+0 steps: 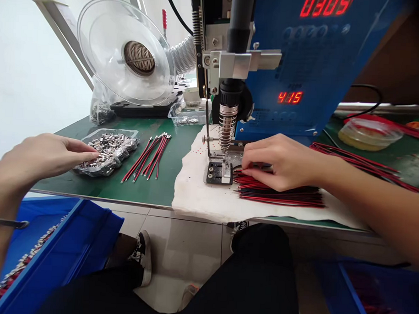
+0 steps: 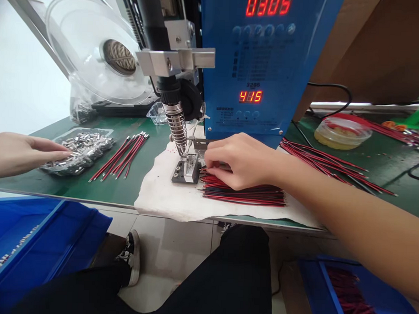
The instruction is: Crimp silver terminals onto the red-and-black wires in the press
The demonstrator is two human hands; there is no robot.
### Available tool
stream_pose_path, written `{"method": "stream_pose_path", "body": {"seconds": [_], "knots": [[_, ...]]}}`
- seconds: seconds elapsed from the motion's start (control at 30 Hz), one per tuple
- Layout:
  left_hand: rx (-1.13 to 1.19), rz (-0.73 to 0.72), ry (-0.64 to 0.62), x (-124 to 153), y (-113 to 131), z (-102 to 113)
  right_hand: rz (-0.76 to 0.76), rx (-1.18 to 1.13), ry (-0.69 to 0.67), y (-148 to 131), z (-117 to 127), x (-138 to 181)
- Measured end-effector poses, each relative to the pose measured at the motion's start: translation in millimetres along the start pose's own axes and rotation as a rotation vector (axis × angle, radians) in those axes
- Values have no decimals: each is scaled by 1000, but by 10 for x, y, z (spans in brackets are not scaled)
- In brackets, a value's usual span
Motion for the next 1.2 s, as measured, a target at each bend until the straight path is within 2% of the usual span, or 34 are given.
{"method": "stream_pose_path", "body": {"seconds": [0.1,0.2,0.27,0.33,0.37,0.47,0.53,0.67,0.77,0.87,0.97,1.2], "knots": [[-265,99,-53,92,107,-25,2,-30,74,-1,38,7],[-301,9,34,231,260,-73,-20,-91,115,3,22,-5],[-245,-84,154,423,429,-151,-61,-139,133,2,-17,-30],[-67,-128,249,680,609,-279,-130,-170,137,-6,-65,-65],[47,-115,248,811,682,-368,-167,-177,134,-15,-85,-83],[423,-125,119,1131,846,-692,-248,-175,128,-57,-112,-123],[637,-163,-9,1255,922,-916,-272,-162,119,-85,-111,-132],[959,-114,-153,1343,1080,-1288,-301,-117,112,-107,-110,-116],[1124,-88,-236,1364,1247,-1490,-319,-92,116,-117,-115,-99],[1184,-78,-292,1374,1334,-1619,-362,-77,105,-136,-110,-95],[1177,-62,-296,1363,1296,-1685,-395,-57,103,-166,-89,-100],[1237,79,-256,1357,1151,-1677,-411,-26,147,-209,-63,-108]]}}
Point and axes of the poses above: each hand's wrist, its own x-axis away from the middle knuckle, its own z-axis out of the back of the hand, y = z × x, the point moved 3 cm from there along -x, towards the middle knuckle, and after that the axes turned 12 degrees about x, right-handed, at the moved point
